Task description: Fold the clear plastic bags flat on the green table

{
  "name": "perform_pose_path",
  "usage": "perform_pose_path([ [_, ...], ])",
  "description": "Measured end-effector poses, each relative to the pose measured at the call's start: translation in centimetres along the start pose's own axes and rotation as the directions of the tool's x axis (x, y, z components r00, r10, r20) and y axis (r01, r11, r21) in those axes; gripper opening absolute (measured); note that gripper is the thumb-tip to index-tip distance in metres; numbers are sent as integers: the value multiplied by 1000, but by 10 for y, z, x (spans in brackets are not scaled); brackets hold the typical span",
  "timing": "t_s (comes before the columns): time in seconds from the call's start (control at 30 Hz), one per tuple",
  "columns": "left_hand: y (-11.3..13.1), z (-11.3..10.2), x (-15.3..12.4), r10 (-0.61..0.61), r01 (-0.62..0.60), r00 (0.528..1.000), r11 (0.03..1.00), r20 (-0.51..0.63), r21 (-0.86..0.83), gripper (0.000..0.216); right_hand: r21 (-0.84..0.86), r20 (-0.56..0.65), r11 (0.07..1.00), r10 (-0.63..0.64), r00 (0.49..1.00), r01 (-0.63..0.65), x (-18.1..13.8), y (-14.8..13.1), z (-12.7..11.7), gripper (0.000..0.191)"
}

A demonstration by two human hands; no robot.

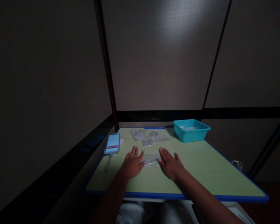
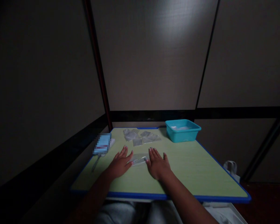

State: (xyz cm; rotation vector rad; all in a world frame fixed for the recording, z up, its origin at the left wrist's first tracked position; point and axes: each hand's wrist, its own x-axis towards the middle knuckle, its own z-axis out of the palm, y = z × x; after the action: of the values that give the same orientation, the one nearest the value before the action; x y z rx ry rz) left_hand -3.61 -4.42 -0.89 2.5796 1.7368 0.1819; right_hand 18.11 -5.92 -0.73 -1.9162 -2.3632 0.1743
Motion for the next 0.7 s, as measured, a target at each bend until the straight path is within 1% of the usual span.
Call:
perform_pose_path([
  [0.1,0,0,0,7,-8,1000,1000,-7,-3,54,-20,-50,994,105,993,-106,-2,-2,0,63],
  [0.13,0,0,0,9,-9,1000,1000,-9,-3,53,-16,-78,994,105,991,-106,-3,-4,-1,62],
  [0.17,1,0,0,9,-9,1000,1000,-9,-2,53,-7,-106,998,68,992,-70,-5,-7,-2,61],
  [0.23,1,0,-1,1,-1,1000,1000,-6,2,53,10,-128,996,-86,988,88,-8,-13,-4,58],
  [0.3,1,-1,-1,-3,3,1000,1000,1,8,53,29,-110,972,-229,967,233,-10,-18,-7,55],
  [0.33,1,-1,-1,-3,3,1000,1000,3,10,53,40,-97,964,-260,961,265,-10,-21,-8,55],
  [0.7,-2,4,0,32,-31,999,999,-22,11,52,61,-43,954,-292,955,295,-11,-24,-11,65],
])
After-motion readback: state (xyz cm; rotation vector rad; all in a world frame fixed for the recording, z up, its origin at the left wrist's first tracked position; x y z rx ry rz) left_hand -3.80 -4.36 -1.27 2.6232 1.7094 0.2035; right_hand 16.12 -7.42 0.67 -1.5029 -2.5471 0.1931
